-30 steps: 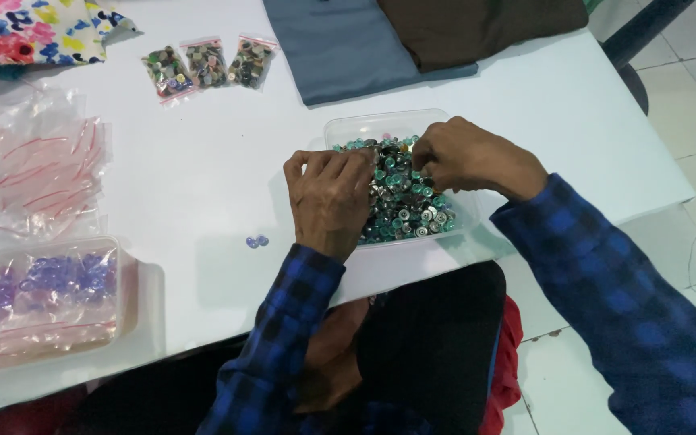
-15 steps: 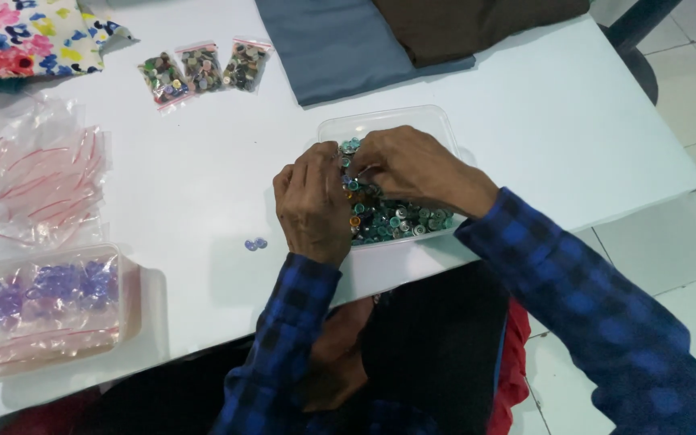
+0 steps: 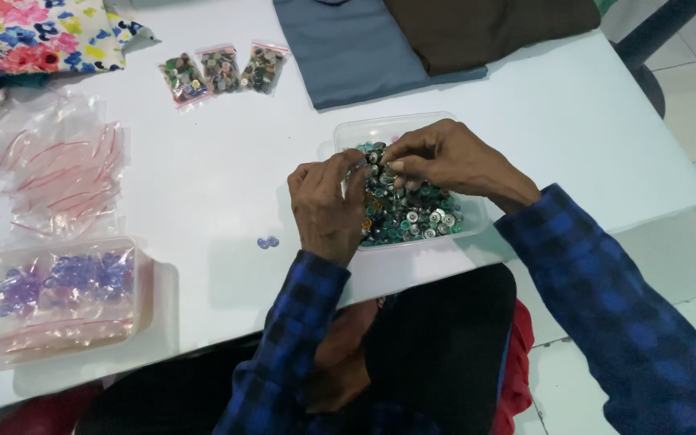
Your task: Sorting specific purple flower-shaped buttons from a container of mixed buttons and placing them into a small plastic bag.
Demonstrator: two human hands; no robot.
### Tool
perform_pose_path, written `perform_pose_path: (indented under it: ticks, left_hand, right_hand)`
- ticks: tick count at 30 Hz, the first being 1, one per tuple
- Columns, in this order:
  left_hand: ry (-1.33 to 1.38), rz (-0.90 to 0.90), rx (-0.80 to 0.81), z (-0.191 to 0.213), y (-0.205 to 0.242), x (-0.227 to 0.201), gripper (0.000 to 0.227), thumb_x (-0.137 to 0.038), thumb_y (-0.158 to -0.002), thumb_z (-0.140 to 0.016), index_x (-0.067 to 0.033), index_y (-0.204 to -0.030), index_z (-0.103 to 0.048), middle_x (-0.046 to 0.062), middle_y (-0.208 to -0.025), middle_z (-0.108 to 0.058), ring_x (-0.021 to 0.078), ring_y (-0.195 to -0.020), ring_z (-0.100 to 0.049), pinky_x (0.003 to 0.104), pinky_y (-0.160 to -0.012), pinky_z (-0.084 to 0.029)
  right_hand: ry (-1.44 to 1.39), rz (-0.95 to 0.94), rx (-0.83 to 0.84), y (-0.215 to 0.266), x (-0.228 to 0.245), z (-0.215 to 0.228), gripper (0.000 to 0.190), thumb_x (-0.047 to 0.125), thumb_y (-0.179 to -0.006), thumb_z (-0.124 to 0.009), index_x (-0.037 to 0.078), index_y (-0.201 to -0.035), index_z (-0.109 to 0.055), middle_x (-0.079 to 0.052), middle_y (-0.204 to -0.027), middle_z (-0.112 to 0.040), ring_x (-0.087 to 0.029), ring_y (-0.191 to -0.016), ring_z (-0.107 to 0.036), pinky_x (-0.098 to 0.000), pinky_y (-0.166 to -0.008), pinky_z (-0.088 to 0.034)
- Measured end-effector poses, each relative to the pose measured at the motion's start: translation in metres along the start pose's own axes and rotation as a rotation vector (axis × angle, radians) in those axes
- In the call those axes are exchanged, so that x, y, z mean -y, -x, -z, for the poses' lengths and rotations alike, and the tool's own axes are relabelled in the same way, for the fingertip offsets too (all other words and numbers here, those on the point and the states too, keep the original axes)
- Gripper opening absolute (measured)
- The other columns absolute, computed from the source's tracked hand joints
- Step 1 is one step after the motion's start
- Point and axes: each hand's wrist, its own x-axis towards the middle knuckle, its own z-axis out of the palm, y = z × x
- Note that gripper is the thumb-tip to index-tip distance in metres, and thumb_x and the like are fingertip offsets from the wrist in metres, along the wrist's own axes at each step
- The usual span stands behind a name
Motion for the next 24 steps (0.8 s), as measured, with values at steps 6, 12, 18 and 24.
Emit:
perform_pose_path:
  ticks: [6,12,18,24]
  left_hand:
    - [0.022,-0.001,-0.011,0.001,0.001,0.001,0.009,-0.022,-0.099,-0.07,-0.019,-0.107,-0.068,-0.002,-0.091,-0.074,0.0193,-0.094,-0.073,0.038,-0.098,-0.043]
    - [-0.054,-0.029,-0.105,0.0,-0.002,-0.007,0.005,-0.015,-0.103,-0.065,-0.0144,-0.106,-0.068,0.001,-0.102,-0.075,0.0208,-0.095,-0.073,0.037,-0.092,-0.048]
    - [-0.063,-0.026,-0.071,0.006,-0.003,-0.012,0.006,-0.011,-0.103,-0.063,-0.0096,-0.107,-0.068,0.005,-0.101,-0.075,0.024,-0.095,-0.074,0.04,-0.091,-0.05]
    - [-0.115,-0.021,-0.084,0.0,0.002,-0.006,0.005,-0.012,-0.101,-0.066,-0.0118,-0.106,-0.066,0.001,-0.102,-0.074,0.0232,-0.097,-0.073,0.039,-0.091,-0.05]
  right_hand:
    - [-0.073,0.029,0.012,0.001,0.0,-0.001,0.025,-0.003,-0.094,-0.06,-0.004,-0.116,-0.072,-0.02,-0.094,-0.077,-0.019,-0.08,-0.074,-0.0279,-0.069,-0.065]
    - [0.209,0.153,-0.024,-0.006,-0.002,0.0,0.022,0.001,-0.093,-0.063,-0.003,-0.112,-0.074,-0.023,-0.096,-0.076,-0.024,-0.079,-0.076,-0.0373,-0.067,-0.064]
    - [0.854,0.378,-0.009,-0.028,-0.029,-0.032,0.018,0.014,-0.092,-0.069,0.012,-0.107,-0.08,-0.009,-0.106,-0.072,-0.03,-0.082,-0.072,-0.0426,-0.068,-0.06]
    - [0.884,0.452,-0.094,-0.037,-0.043,-0.031,0.018,0.019,-0.093,-0.071,0.008,-0.107,-0.077,-0.013,-0.094,-0.072,-0.029,-0.072,-0.07,-0.0411,-0.057,-0.059]
